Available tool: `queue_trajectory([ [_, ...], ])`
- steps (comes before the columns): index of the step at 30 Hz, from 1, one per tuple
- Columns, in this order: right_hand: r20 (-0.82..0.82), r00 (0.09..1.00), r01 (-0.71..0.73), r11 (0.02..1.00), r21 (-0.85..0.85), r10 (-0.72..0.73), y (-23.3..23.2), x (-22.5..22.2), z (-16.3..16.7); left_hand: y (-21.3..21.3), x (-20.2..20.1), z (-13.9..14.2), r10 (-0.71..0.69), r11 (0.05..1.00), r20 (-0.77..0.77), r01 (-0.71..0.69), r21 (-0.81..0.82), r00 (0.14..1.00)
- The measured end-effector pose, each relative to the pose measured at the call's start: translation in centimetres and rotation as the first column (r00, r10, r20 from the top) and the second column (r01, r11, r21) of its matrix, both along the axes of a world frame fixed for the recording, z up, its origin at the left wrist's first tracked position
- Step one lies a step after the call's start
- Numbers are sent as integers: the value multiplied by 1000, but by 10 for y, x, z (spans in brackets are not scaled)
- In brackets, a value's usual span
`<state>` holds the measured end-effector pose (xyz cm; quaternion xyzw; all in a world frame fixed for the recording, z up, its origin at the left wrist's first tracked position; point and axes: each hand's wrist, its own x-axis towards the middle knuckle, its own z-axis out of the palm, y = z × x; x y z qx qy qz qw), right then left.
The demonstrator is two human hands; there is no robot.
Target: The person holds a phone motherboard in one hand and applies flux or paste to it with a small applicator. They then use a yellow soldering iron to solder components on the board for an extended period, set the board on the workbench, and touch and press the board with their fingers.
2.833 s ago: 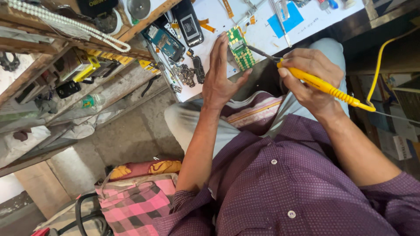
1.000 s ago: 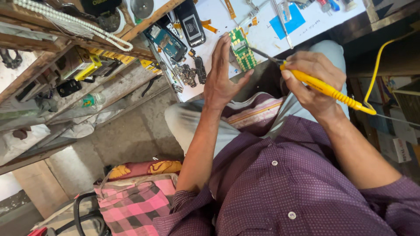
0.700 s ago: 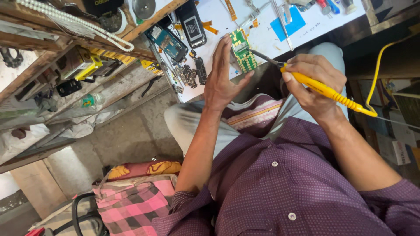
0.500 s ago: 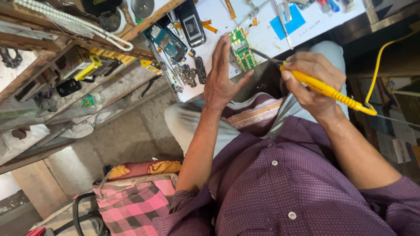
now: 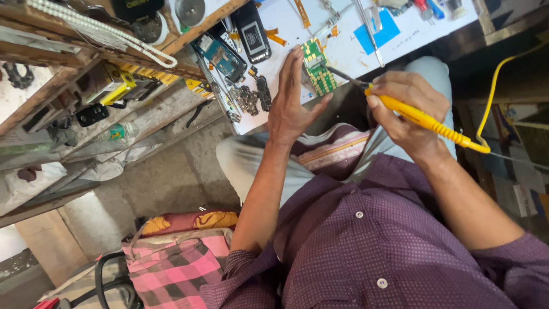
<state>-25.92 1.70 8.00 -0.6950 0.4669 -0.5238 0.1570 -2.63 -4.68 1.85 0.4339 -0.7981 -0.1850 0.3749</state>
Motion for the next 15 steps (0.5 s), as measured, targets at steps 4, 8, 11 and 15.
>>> queue_trajectory([
  [4, -7, 1000, 2, 1000, 5, -2, 0, -1, -2, 0, 0, 1, 6, 1000, 3, -6, 18, 1000],
  [8, -7, 997, 83, 996, -43, -83, -1, -8, -3, -1, -2, 2, 1, 1000, -8, -1, -13, 1000],
  [11, 80, 978, 197, 979, -61, -192, 2, -20, -2, -1, -3, 4, 12, 1000, -10, -12, 12, 1000],
  [15, 195, 944, 278, 960, -41, -265, 9, -43, -1, -3, -5, 6, 24, 998, 15, -25, 51, 1000],
])
